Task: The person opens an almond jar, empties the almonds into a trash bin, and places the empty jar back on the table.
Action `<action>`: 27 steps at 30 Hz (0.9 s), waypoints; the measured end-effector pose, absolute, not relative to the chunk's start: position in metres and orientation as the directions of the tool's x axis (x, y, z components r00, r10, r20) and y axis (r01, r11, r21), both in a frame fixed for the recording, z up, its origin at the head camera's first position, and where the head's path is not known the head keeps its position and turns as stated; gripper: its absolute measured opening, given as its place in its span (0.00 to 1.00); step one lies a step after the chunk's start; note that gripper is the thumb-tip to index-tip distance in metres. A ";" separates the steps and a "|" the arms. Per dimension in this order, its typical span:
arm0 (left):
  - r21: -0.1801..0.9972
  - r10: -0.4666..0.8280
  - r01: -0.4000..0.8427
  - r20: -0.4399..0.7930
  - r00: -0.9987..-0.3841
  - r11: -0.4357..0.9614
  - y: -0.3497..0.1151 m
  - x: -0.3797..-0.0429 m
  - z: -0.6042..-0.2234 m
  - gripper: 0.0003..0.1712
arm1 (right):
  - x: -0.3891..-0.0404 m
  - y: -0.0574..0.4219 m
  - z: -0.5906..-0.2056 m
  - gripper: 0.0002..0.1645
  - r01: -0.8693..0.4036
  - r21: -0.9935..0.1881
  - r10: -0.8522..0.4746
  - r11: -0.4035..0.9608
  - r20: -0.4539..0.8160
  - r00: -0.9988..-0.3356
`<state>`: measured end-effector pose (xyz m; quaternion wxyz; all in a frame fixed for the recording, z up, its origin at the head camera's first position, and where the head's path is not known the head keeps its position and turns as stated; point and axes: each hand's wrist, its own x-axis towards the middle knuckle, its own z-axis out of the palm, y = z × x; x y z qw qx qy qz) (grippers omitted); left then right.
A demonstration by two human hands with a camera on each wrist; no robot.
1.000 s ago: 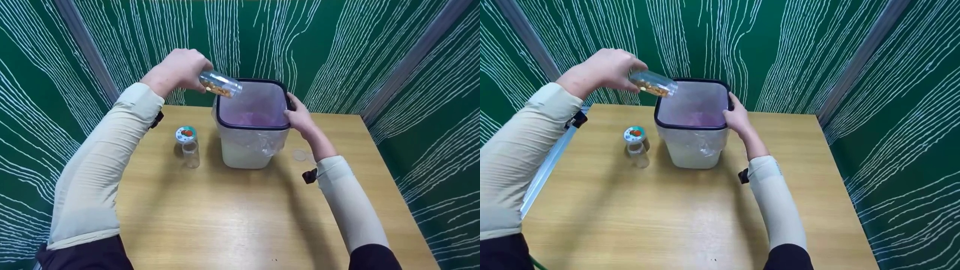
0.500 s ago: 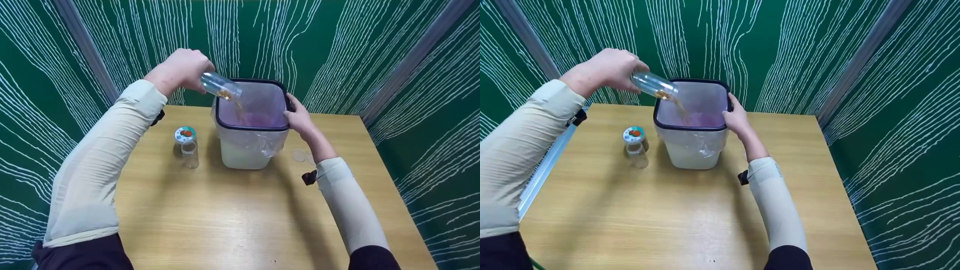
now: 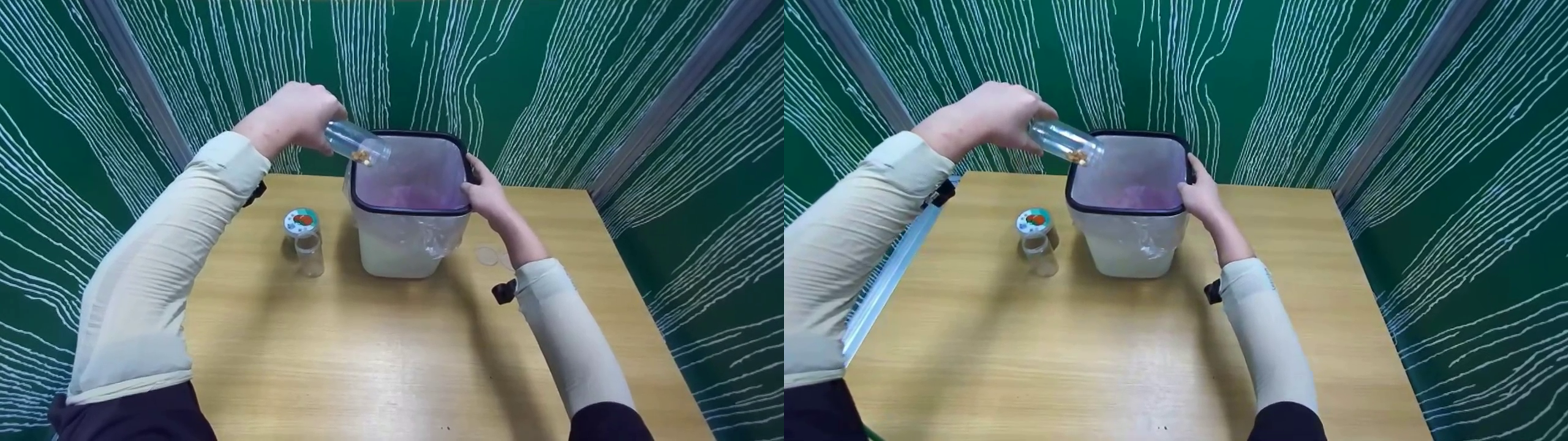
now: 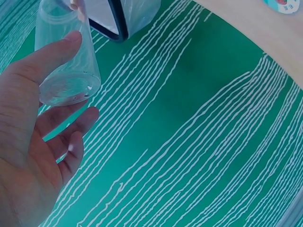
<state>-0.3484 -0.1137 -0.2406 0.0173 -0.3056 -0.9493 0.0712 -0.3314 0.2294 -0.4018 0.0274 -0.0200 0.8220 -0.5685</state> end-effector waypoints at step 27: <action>-0.159 0.632 0.621 0.027 -0.774 0.767 -0.107 -0.348 -0.257 0.29 | -0.329 0.227 -0.406 0.40 0.019 -0.947 -0.053 0.321 -0.039 -0.998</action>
